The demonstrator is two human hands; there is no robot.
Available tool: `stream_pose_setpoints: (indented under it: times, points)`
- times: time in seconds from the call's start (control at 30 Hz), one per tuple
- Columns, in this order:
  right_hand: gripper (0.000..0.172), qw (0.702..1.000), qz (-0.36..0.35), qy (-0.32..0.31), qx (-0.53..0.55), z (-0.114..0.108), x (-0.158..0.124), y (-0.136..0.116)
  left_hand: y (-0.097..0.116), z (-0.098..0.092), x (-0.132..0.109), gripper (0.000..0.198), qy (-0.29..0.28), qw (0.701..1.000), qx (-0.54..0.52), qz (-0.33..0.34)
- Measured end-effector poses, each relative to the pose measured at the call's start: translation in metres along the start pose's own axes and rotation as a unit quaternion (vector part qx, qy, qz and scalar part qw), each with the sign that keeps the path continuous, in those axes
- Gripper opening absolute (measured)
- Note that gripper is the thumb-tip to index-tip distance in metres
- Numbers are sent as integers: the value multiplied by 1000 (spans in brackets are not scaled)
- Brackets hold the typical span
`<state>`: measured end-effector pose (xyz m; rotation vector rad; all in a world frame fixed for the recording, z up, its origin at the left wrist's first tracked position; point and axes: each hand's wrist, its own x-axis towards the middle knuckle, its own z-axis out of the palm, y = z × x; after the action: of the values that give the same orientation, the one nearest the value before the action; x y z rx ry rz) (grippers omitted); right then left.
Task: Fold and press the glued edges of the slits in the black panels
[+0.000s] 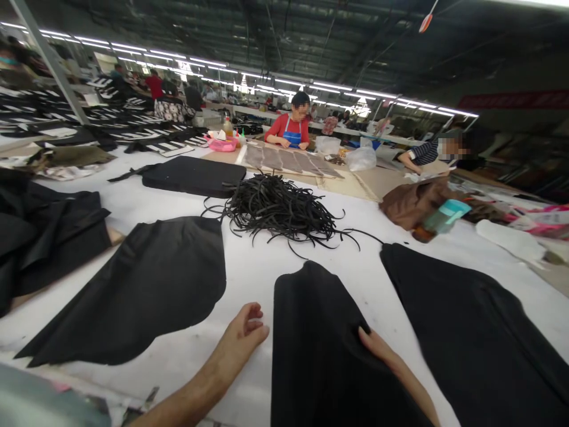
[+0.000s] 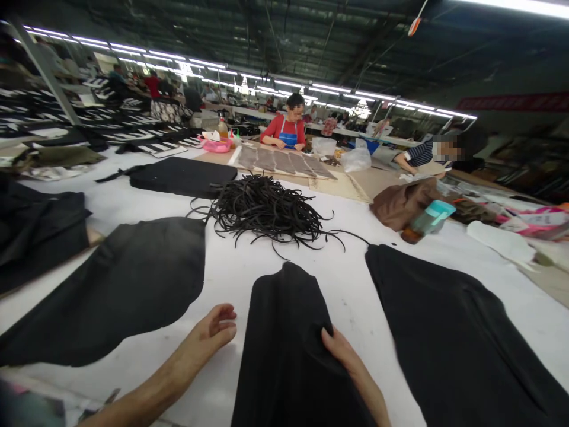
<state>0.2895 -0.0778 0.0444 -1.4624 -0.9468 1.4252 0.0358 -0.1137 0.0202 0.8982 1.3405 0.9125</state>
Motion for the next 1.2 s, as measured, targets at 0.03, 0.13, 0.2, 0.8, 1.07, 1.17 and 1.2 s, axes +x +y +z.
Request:
stream_pose_setpoints:
  times: [0.03,0.13,0.2,0.8,1.07,1.17,1.2]
  points:
    - [51,1000,-9,-8,6,7,-1,-6,-2,1,-1,53,13,999,-43,-12]
    - [54,999,-31,3,14,16,-11,-21,0,1,-1,60,-2,979,-195,-64]
    - [53,999,-37,28,15,13,-17,-25,5,-1,2,52,-79,952,-285,-80]
    - [43,906,-168,118,-369,9,-35,6,34,14,17,45,-78,971,-224,-6]
    - [59,926,-188,40,-324,107,-47,-8,67,32,-2,44,-15,995,-88,46]
    - [44,917,-221,59,-327,108,-43,0,72,30,-3,43,-47,995,-34,84]
    - [40,908,-241,71,-336,106,-42,3,74,29,-3,41,-57,993,-10,103]
